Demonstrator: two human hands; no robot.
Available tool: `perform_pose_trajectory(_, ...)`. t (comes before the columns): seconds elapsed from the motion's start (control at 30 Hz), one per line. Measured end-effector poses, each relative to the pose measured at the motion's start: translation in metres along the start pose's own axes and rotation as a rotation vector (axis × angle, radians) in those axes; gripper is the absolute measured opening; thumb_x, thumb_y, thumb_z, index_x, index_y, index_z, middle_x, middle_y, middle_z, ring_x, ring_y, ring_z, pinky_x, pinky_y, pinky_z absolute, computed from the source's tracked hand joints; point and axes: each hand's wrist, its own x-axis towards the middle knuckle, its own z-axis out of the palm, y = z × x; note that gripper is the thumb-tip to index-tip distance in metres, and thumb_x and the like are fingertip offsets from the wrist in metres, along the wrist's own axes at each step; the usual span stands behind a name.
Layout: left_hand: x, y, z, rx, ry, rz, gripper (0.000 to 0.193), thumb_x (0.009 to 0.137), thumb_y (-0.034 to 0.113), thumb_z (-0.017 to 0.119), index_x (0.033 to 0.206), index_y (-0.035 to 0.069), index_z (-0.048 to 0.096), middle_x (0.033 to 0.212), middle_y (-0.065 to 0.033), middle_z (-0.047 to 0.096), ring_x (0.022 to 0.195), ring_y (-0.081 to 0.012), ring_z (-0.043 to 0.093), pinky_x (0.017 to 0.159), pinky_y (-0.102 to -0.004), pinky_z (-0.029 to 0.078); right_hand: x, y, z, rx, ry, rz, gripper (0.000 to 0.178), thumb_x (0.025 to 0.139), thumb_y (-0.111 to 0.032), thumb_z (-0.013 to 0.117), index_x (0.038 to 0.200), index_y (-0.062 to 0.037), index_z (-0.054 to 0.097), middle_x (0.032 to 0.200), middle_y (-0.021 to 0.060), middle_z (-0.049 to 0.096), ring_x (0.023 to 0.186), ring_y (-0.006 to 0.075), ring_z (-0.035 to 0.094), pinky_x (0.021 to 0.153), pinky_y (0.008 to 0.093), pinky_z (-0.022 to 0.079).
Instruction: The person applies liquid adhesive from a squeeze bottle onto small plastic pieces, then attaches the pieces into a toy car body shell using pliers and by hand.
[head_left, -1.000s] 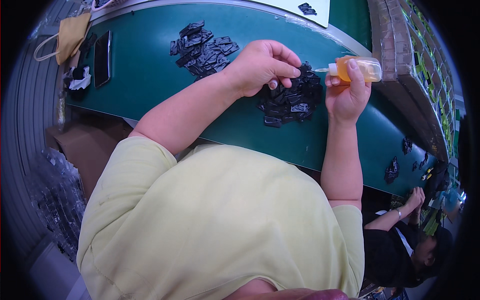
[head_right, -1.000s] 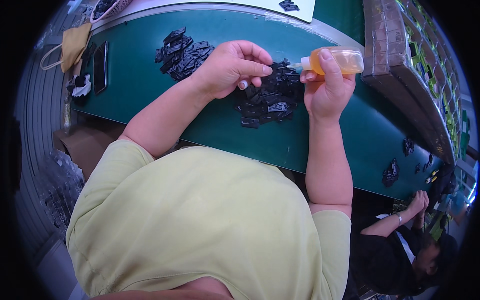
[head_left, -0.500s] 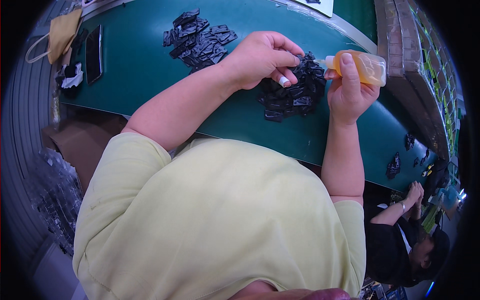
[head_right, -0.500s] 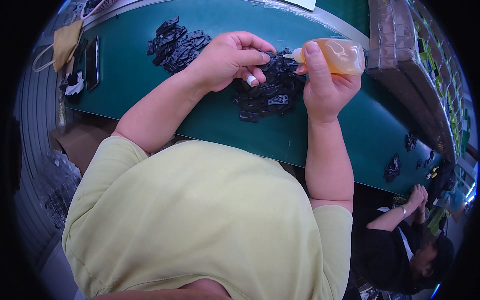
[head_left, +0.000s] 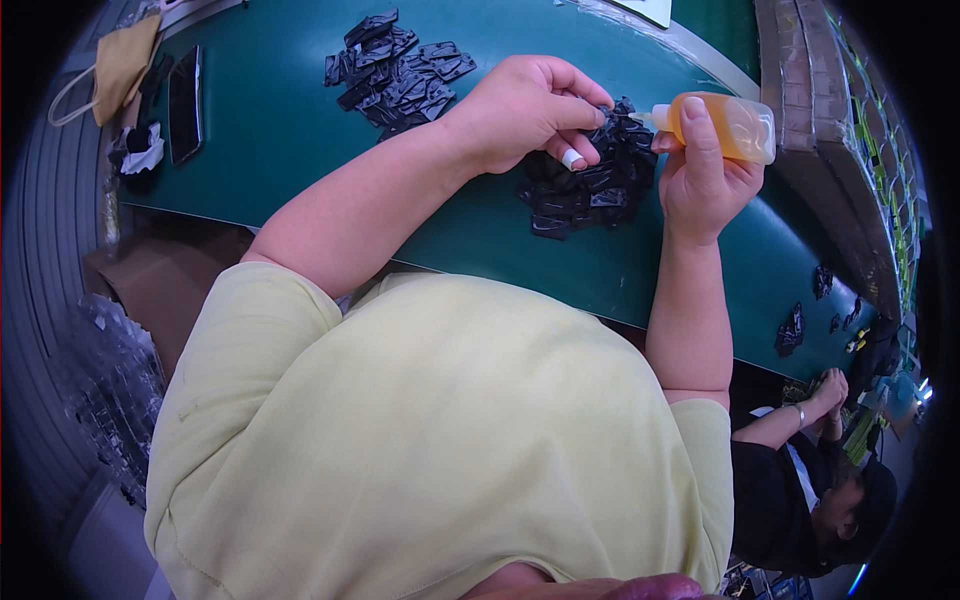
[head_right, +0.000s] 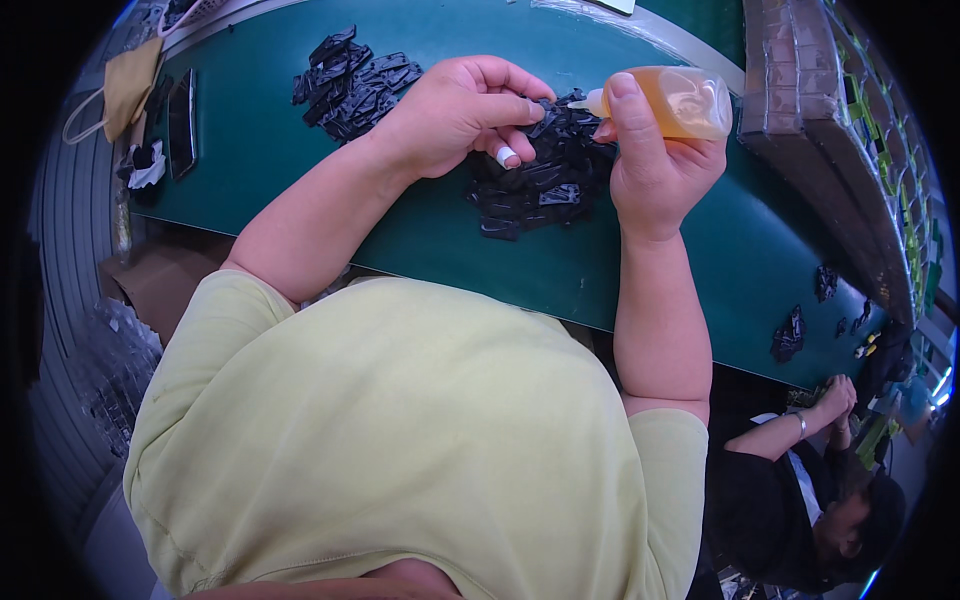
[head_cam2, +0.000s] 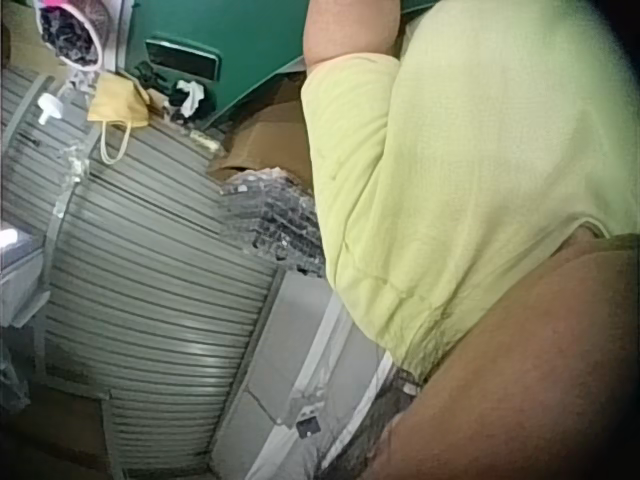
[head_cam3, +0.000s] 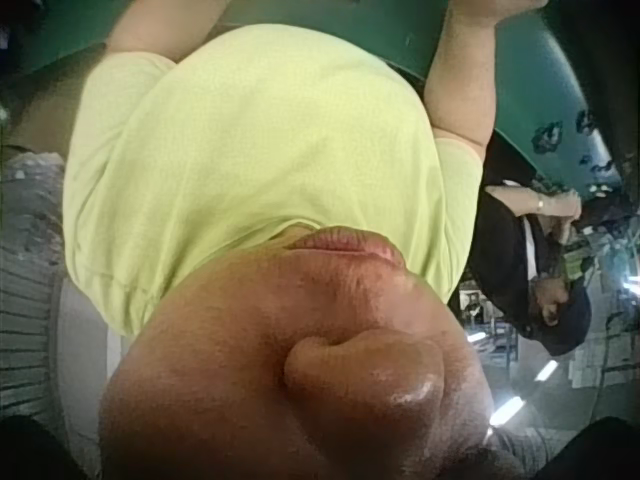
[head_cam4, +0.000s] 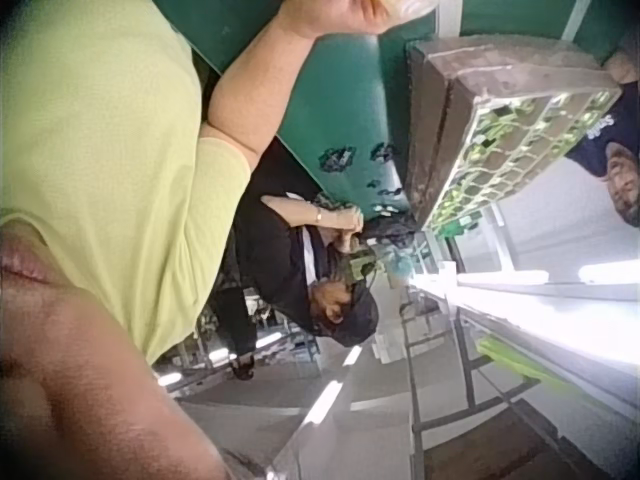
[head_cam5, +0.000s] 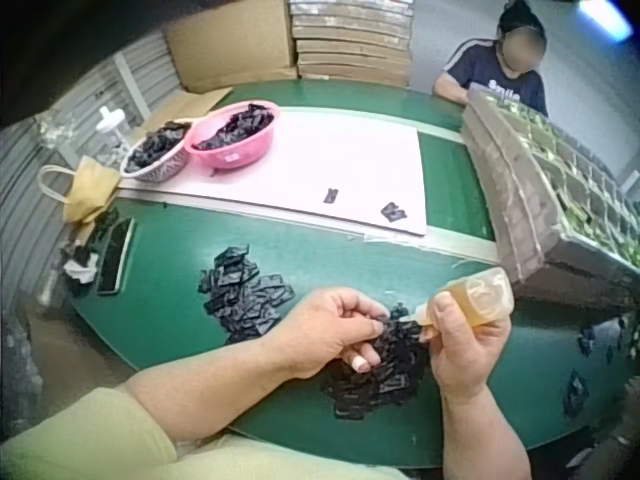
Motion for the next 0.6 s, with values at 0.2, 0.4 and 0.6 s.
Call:
perform_pose_trajectory(0.2, 0.0005, -0.0012, -0.0003, -0.006, -0.007, 0.006, 0.025, 0.087, 0.006, 0.062, 0.109, -0.004, 0.059, 0.085, -0.0105, 0.064, 0.066, -0.0152, 0.067, 0.056, -0.0211, 0.054, -0.0004, 0.0005, 0.0004, -0.025, -0.009, 0.008, 0.015, 0.082, -0.005, 0.070, 0.093, -0.0002, 0.061, 0.082, 0.0082, 0.065, 0.061, 0.0115, 0.061, 0.050, 0.0223, 0.051)
perform_pose_trajectory(0.4, 0.0010, -0.0013, -0.0012, -0.014, 0.001, 0.006, 0.024, 0.087, 0.007, 0.063, 0.108, -0.005, 0.060, 0.085, -0.0109, 0.065, 0.066, -0.0156, 0.068, 0.054, -0.0216, 0.054, 0.0030, -0.0038, -0.0013, 0.004, 0.023, -0.016, 0.013, 0.083, -0.004, 0.069, 0.092, -0.0002, 0.061, 0.082, 0.0083, 0.065, 0.062, 0.0121, 0.062, 0.049, 0.0218, 0.050)
perform_pose_trajectory(0.6, 0.0005, -0.0005, -0.0008, -0.024, 0.009, 0.008, 0.023, 0.086, 0.007, 0.064, 0.106, -0.005, 0.060, 0.086, -0.0113, 0.065, 0.066, -0.0162, 0.068, 0.053, -0.0208, 0.054, 0.0000, -0.0073, 0.0003, 0.144, 0.015, 0.057, 0.009, 0.084, -0.003, 0.066, 0.091, -0.0005, 0.062, 0.080, 0.0082, 0.064, 0.060, 0.0122, 0.062, 0.050, 0.0219, 0.050)
